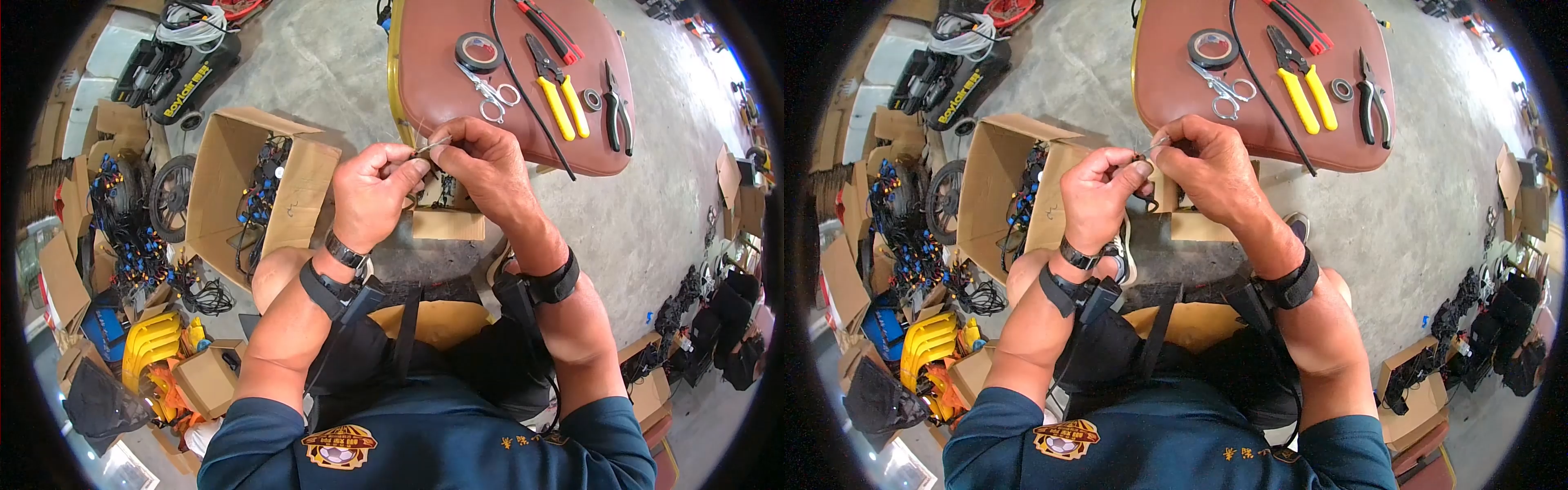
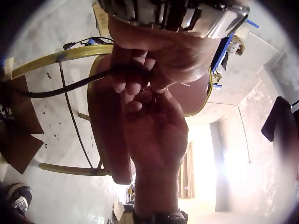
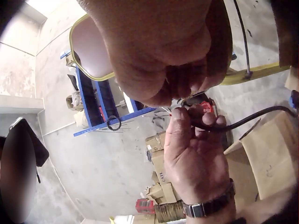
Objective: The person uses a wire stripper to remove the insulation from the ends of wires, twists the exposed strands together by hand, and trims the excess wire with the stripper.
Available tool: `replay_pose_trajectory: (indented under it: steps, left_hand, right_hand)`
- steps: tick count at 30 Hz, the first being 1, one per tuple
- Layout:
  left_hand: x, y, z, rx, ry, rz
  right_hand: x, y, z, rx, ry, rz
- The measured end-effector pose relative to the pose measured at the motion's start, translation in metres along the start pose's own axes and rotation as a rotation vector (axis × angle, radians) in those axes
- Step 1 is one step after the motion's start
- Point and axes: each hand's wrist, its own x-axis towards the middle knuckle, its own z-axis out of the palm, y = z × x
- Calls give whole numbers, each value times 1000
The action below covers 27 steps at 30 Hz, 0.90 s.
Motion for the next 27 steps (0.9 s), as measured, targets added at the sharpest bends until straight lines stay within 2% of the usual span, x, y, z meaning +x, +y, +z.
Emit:
replay_pose_trajectory:
  steps: [8, 20, 27]
  left_hand:
    - [3, -4, -2, -122, -42, -36]
    - [8, -3, -10, -164, -167, -47]
    - [9, -5, -10, -167, -139, -63]
  right_hand:
    - [1, 2, 0, 36, -14, -20]
    - [3, -5, -5, 71, -48, 109]
    - [1, -10, -5, 61, -76, 7]
